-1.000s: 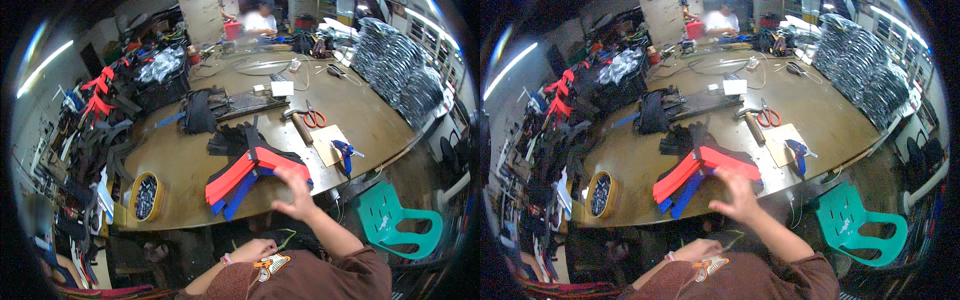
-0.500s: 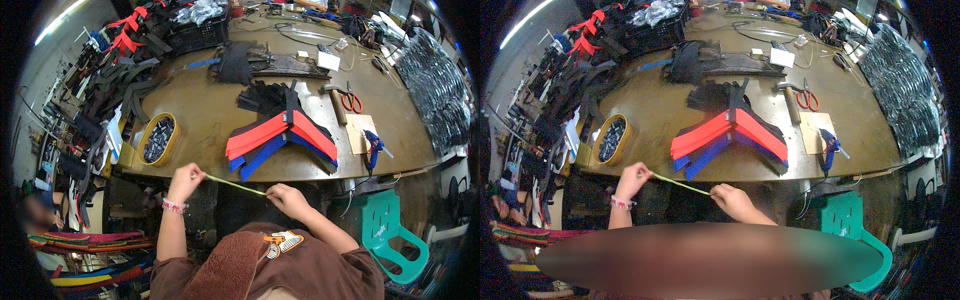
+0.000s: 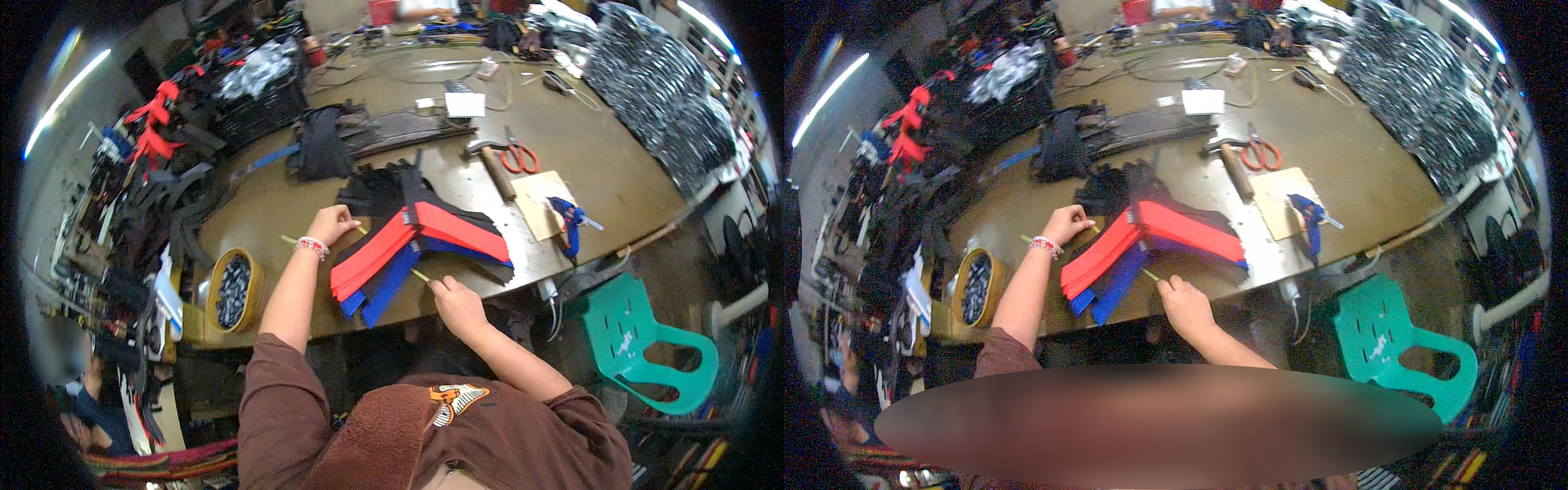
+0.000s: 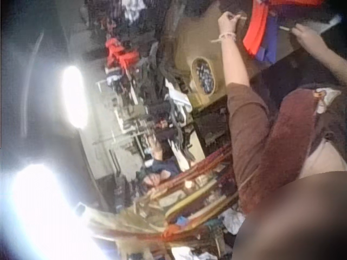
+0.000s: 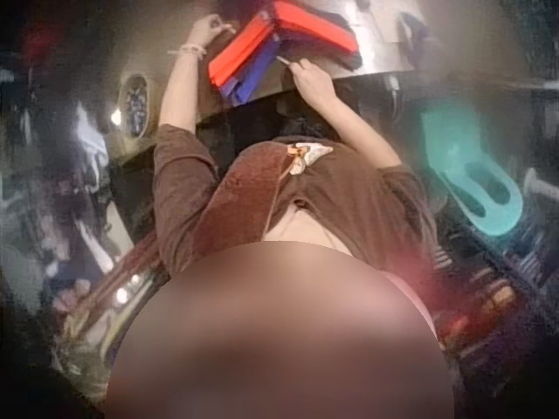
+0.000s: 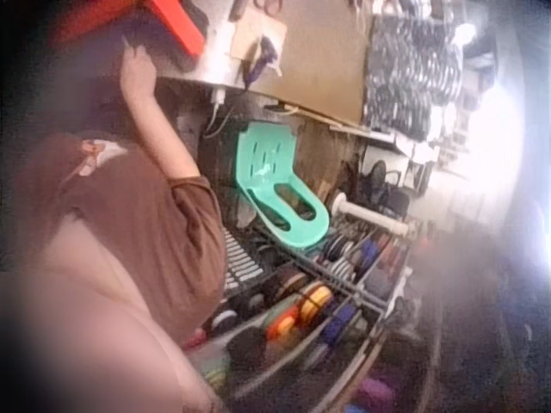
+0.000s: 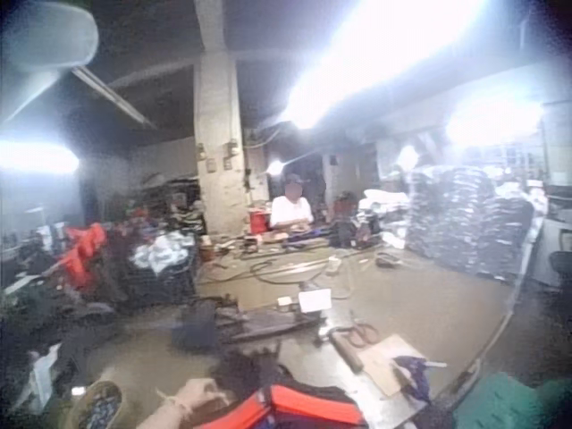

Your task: The person assembles red and black fabric straps by attaching small metal buckles using a hot glue gun. They repeatedly pick up straps, apply glue, attach buckles, and bundle the finished straps with a yellow string.

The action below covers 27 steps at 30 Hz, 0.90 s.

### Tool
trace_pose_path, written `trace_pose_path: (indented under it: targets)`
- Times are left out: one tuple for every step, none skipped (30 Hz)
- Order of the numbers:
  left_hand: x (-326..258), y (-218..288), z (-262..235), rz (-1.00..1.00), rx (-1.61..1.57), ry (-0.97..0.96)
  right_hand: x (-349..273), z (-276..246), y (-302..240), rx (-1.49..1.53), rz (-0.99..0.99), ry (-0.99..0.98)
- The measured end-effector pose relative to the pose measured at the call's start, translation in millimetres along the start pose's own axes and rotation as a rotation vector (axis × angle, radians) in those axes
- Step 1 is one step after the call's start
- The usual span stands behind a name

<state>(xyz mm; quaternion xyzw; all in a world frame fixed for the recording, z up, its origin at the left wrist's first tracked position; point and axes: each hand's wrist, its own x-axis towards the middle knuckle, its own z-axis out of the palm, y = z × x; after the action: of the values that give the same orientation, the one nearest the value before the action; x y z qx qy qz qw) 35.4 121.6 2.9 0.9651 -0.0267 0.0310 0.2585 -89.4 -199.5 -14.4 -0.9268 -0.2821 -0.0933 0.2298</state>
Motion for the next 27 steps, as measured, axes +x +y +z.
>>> trace_pose_path:
  targets:
    - [13,3,3,-0.018,0.019,-0.053,-2,-4,8,-0.008,0.041,0.031]
    - [23,9,8,0.029,0.016,-0.125,-3,-7,15,-0.023,0.075,0.073]
    - [32,13,11,0.048,0.035,-0.173,-5,-12,21,-0.017,0.129,0.063]
    - [38,18,15,0.132,0.058,-0.159,-6,-16,24,-0.013,0.18,0.064]
    - [42,22,16,0.204,0.096,-0.137,-8,-21,26,-0.012,0.238,0.074]
    - [45,26,15,0.241,0.128,-0.14,-8,-27,27,0.0,0.262,0.096]
    - [46,29,11,0.21,0.112,-0.181,-7,-33,26,-0.012,0.234,0.138]
    - [46,30,4,0.171,0.099,-0.263,-6,-40,27,-0.03,0.209,0.172]
    - [44,30,-5,0.099,0.114,-0.344,-3,-48,26,-0.055,0.222,0.15]
    - [42,28,-19,0.066,0.136,-0.433,1,-58,28,-0.054,0.123,0.239]
    - [37,26,-33,0.043,0.127,-0.501,7,-69,29,-0.093,0.148,0.217]
    - [32,25,-47,-0.007,0.069,-0.557,14,-80,30,-0.096,0.106,0.19]
    - [24,23,-62,-0.107,0.074,-0.606,22,-93,33,-0.117,0.09,0.153]
    - [16,25,-70,-0.146,-0.087,-0.615,33,-105,37,-0.114,0.018,0.121]
    - [6,28,-78,-0.186,-0.233,-0.618,45,-116,40,-0.117,-0.043,0.09]
    - [-5,33,-83,-0.219,-0.373,-0.628,60,-124,43,-0.112,-0.141,0.11]
    - [-16,40,-82,-0.264,-0.696,-0.573,77,-131,47,-0.113,-0.19,0.022]
    - [-29,50,-78,-0.297,-1.011,-0.518,94,-135,53,-0.107,-0.274,-0.015]
    - [-41,62,-71,-0.33,-1.33,-0.442,111,-135,60,-0.082,-0.386,-0.034]
    - [-53,76,-56,-0.442,-1.568,-0.294,133,-133,70,-0.072,-0.322,-0.114]
    - [-65,90,-40,-0.413,-1.663,-0.242,155,-125,80,-0.044,-0.285,-0.176]
    - [-76,103,-20,-0.39,-1.725,-0.249,169,-112,91,0.012,-0.303,-0.176]
    - [-86,114,2,-0.266,-1.741,-0.308,177,-94,101,0.121,-0.212,-0.248]
    - [-94,124,23,-0.276,-1.757,-0.326,184,-74,110,0.252,-0.177,-0.253]
    - [-98,132,43,-0.189,-1.414,-0.294,192,-57,122,0.334,-0.092,-0.263]
    - [-100,138,61,-0.077,-1.019,-0.216,190,-38,131,0.463,-0.145,-0.201]
    - [-102,140,72,0.038,-0.566,-0.094,184,-21,137,0.5,-0.089,-0.195]
